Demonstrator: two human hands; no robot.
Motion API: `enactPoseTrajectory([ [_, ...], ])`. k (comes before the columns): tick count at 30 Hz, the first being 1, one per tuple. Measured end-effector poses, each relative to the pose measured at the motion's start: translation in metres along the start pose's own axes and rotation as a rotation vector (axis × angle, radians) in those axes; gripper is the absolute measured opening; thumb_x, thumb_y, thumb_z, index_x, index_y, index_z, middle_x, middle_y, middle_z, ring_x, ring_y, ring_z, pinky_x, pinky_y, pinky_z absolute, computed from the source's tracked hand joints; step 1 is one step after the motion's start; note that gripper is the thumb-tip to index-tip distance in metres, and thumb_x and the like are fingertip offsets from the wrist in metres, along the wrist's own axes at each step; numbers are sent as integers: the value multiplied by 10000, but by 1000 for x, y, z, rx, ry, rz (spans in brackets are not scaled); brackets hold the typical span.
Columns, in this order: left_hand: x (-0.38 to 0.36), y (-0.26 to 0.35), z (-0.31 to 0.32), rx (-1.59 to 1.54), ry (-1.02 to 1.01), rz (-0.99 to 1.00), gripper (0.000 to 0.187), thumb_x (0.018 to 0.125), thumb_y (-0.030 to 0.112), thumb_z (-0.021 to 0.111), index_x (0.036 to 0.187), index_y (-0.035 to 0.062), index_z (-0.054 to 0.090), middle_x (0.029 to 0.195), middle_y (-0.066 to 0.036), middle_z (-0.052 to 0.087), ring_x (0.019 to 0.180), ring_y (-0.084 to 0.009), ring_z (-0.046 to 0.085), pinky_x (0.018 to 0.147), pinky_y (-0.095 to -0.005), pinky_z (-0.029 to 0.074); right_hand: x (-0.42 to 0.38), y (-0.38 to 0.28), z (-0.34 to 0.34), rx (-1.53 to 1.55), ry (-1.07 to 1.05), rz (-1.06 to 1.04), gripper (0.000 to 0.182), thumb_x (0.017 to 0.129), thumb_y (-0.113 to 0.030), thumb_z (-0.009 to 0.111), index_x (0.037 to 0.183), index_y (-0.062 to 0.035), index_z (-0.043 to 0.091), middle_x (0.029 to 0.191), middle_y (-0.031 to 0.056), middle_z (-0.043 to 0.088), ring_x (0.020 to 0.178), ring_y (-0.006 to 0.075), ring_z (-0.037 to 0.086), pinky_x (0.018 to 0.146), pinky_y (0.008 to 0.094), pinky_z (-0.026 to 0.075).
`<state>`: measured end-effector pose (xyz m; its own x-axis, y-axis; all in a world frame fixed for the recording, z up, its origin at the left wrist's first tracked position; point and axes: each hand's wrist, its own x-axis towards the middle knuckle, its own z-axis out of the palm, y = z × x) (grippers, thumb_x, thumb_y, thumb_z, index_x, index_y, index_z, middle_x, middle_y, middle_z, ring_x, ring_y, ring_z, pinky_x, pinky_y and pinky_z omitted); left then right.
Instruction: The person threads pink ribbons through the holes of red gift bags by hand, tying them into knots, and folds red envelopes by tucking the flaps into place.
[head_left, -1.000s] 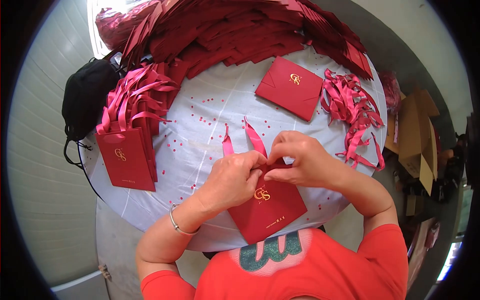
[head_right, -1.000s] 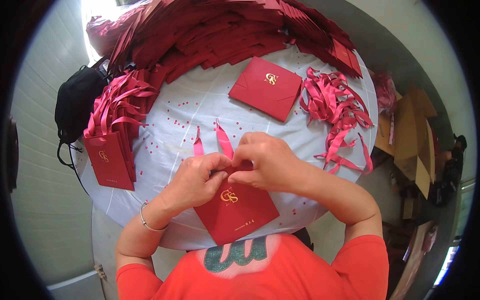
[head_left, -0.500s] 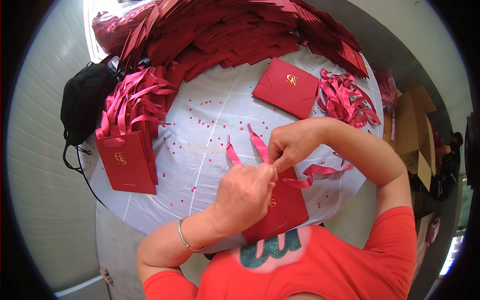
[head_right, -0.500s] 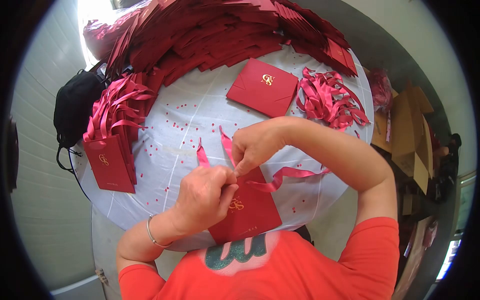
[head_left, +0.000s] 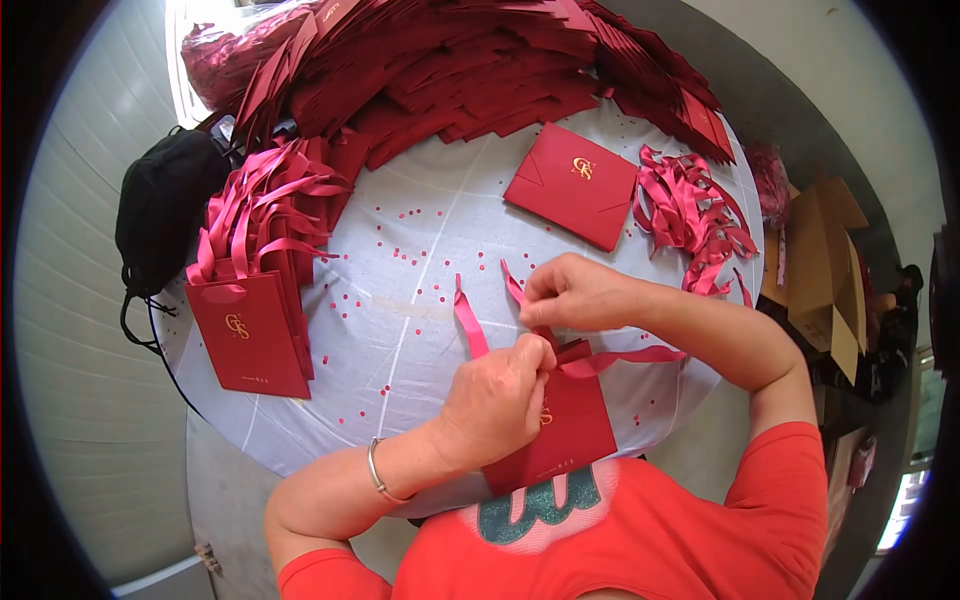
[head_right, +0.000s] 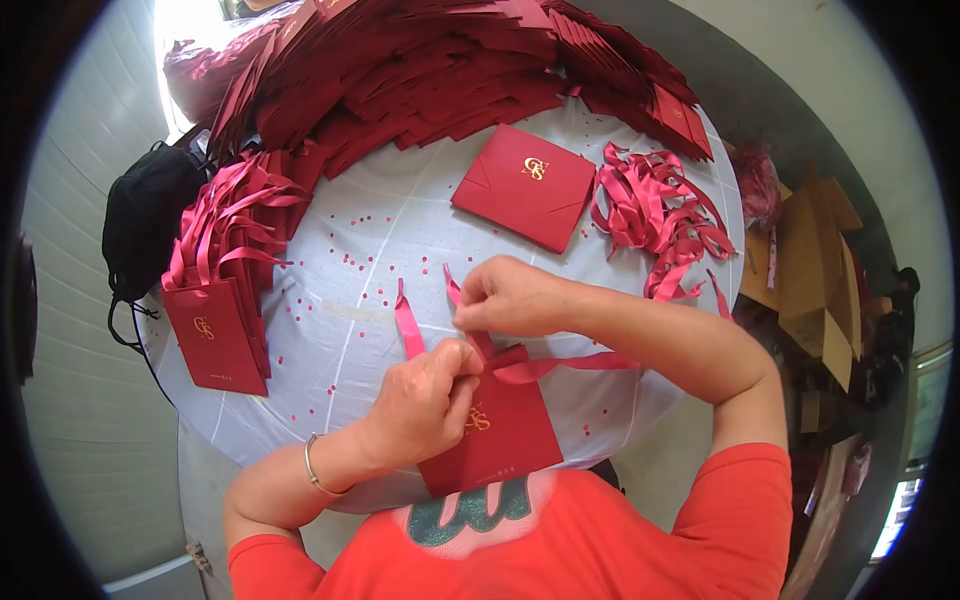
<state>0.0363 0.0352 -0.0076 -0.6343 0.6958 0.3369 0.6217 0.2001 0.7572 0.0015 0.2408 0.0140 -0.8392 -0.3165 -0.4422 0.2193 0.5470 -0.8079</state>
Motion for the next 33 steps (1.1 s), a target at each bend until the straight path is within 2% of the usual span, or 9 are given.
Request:
enactPoseTrajectory([
  [3, 0, 0, 1, -22, 6, -42, 195, 825, -32, 618, 987, 20, 522, 842, -144, 651, 782, -344, 667, 647, -406, 529, 14, 2, -2, -158, 261, -154, 209, 883, -180, 686, 879, 29, 687, 750, 27, 652, 711, 79, 568, 627, 278, 476],
  [6, 1, -3, 2, 12, -50, -75, 214, 830, -28, 621, 1021, 10, 532, 873, -152, 666, 819, -337, 678, 673, -396, 542, 32, 5, -6, -120, 395, -203, 200, 891, -167, 678, 887, 33, 690, 744, 37, 659, 703, 83, 573, 621, 277, 481],
  [14, 0, -5, 2, 52, -66, -68, 209, 844, -1, 623, 1039, 16, 549, 914, -154, 687, 833, -341, 681, 686, -414, 541, 47, 16, -7, -181, 450, -201, 208, 902, -162, 675, 908, 44, 700, 763, 71, 690, 697, 88, 595, 616, 268, 488],
  [23, 0, -8, 4, 70, -72, -39, 201, 852, 14, 612, 1045, 22, 555, 913, -147, 690, 826, -342, 679, 680, -424, 539, 48, 16, -2, -242, 528, -262, 204, 897, -161, 680, 891, 42, 702, 705, 93, 680, 649, 88, 591, 592, 275, 489],
  [26, 0, -8, 4, 72, -74, -57, 197, 855, 26, 610, 1044, 23, 558, 902, -145, 690, 819, -344, 678, 681, -428, 539, 44, 14, -4, -226, 506, -225, 217, 900, -174, 683, 920, 41, 703, 730, 71, 678, 668, 82, 584, 607, 270, 488],
  [28, 1, -10, 4, 79, -80, -58, 190, 857, 32, 608, 1042, 27, 567, 897, -147, 688, 816, -344, 677, 681, -428, 538, 35, 11, -8, -33, 450, -190, 245, 908, -197, 681, 959, 41, 702, 762, 34, 662, 706, 70, 574, 625, 262, 483],
  [29, 1, -11, 5, 83, -84, -62, 183, 859, 38, 606, 1039, 31, 576, 893, -149, 687, 813, -344, 677, 680, -427, 537, 30, 12, -11, -33, 441, -177, 275, 914, -232, 681, 1006, 26, 702, 789, 0, 644, 737, 60, 565, 644, 257, 479],
  [32, 1, -13, 5, 67, -66, -27, 169, 861, 42, 602, 1030, 36, 595, 893, -154, 687, 805, -345, 676, 678, -427, 536, -1, 13, -21, -138, 397, -116, 283, 915, -253, 679, 1020, 8, 703, 767, -9, 635, 725, 62, 556, 645, 256, 477],
  [33, 2, -13, 4, 64, -62, -26, 169, 861, 42, 602, 1030, 36, 595, 893, -154, 687, 805, -345, 676, 678, -427, 536, -17, 14, -23, -133, 321, -103, 266, 902, -244, 687, 1027, -10, 706, 819, 19, 653, 761, 89, 583, 686, 268, 487],
])
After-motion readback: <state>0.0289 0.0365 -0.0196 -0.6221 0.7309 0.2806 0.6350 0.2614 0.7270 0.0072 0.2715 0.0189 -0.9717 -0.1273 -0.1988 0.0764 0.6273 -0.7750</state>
